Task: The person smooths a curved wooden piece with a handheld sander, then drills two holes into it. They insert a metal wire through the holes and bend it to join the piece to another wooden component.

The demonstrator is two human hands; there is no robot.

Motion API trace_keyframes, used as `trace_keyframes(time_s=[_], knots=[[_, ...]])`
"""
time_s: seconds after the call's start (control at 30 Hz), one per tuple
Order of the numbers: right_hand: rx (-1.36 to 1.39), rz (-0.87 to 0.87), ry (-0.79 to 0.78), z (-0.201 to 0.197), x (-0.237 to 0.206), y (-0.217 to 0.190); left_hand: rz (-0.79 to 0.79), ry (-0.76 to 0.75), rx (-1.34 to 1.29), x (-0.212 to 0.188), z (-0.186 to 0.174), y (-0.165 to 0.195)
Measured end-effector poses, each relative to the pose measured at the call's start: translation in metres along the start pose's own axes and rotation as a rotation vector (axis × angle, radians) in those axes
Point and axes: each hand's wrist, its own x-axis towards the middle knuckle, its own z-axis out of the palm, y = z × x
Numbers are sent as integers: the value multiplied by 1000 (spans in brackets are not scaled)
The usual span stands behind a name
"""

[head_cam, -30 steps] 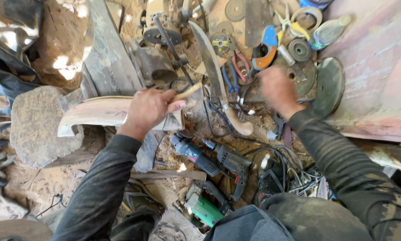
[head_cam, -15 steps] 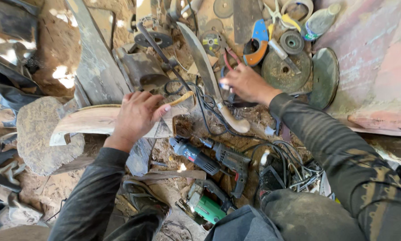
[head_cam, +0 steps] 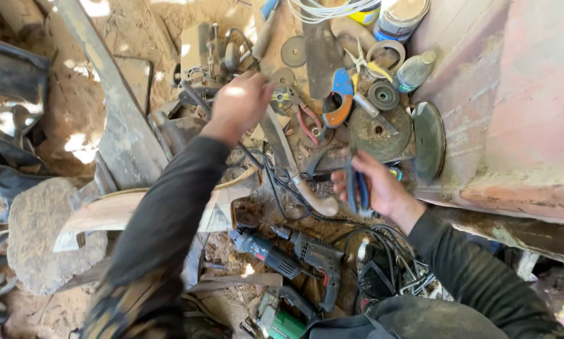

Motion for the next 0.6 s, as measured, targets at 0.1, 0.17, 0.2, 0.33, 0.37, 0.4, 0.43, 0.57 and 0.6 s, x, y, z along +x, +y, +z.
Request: trace_keyframes(time_s=[0.1, 0.17, 0.2, 0.33, 0.37, 0.4, 0.43, 0.57, 0.6], knots=[[-9, 118, 27, -6, -9, 15, -115, -111, -82, 81, 50, 24], [20, 98, 35, -11, -9, 16, -84, 49, -141, 127, 79, 44], [34, 82, 50, -14, -10, 13, -51, 154, -172, 147, 89, 56], [20, 140, 255, -19, -7, -11, -106, 137, -324, 180, 108, 76], [19, 123, 287, -17, -4, -15, -116, 71, -301, 176, 107, 76], [15, 115, 314, -14, -1, -19, -136, 5, -274, 170, 106, 75], [-53, 85, 269, -9, 3, -24, -157, -57, -248, 163, 104, 74], [-116, -52, 154, 14, 20, -35, -163, -42, -141, 149, 91, 57], [-81, -86, 144, 19, 23, -36, -125, 90, -114, 150, 90, 52]])
